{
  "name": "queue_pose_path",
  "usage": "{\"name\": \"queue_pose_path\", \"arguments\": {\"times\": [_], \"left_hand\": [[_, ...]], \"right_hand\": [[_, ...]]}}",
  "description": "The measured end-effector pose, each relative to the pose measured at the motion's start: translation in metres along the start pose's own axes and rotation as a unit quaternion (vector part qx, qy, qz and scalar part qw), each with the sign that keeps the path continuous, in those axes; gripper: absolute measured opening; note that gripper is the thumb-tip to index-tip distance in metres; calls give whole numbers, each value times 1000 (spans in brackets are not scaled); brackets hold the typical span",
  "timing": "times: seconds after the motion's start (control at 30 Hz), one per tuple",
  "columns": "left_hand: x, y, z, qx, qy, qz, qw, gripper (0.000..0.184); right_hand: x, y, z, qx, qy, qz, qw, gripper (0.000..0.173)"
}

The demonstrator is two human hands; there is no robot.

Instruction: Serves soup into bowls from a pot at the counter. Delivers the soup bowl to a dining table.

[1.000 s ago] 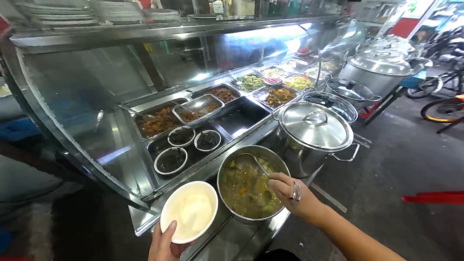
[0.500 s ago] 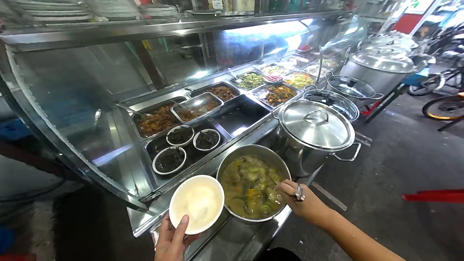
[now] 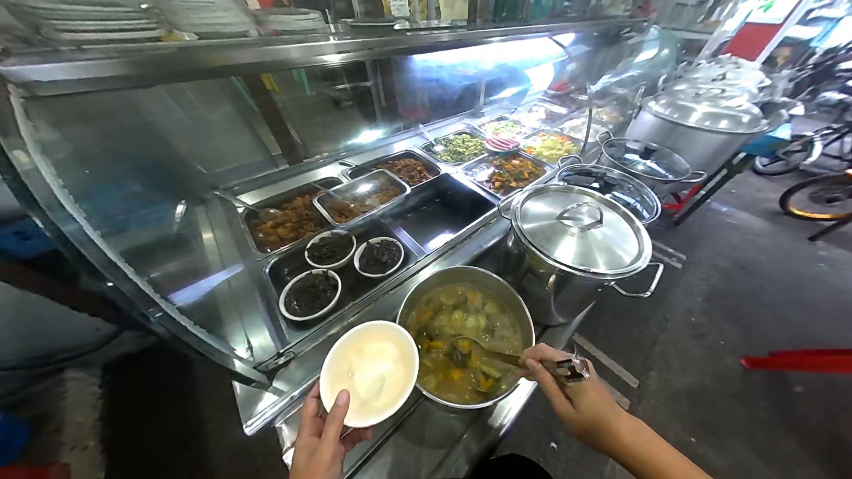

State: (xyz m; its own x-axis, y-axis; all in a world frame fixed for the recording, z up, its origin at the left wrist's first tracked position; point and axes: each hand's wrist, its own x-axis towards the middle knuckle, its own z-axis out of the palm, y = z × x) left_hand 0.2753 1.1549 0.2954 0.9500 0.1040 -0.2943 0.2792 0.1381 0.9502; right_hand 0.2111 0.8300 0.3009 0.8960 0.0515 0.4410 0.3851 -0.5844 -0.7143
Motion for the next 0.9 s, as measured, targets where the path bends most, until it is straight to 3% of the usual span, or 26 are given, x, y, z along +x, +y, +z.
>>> {"name": "queue_pose_path", "arguments": {"times": [0.13, 0.23, 0.4, 0.53, 0.8, 0.9], "left_hand": [[1, -1, 1, 0, -7, -5, 1000, 50], [3, -2, 2, -3, -13, -10, 1000, 55], [1, 0, 1, -12, -26, -11, 1000, 58], [1, 3, -1, 2, -32, -2, 999, 58], [2, -2, -6, 11, -47, 23, 999, 61], [2, -2, -6, 11, -41, 24, 999, 58]], "right_hand": [[7, -4, -7, -94, -27, -94, 991, 23], [8, 1, -1, -126, -30, -117, 985, 18], [6, 15, 14, -102, -3, -58, 993, 22], [8, 18, 14, -74, -34, -5, 997, 24], [5, 2, -1, -140, -158, -86, 974, 11], [7, -5, -7, -100, -161, 11, 982, 21]]}}
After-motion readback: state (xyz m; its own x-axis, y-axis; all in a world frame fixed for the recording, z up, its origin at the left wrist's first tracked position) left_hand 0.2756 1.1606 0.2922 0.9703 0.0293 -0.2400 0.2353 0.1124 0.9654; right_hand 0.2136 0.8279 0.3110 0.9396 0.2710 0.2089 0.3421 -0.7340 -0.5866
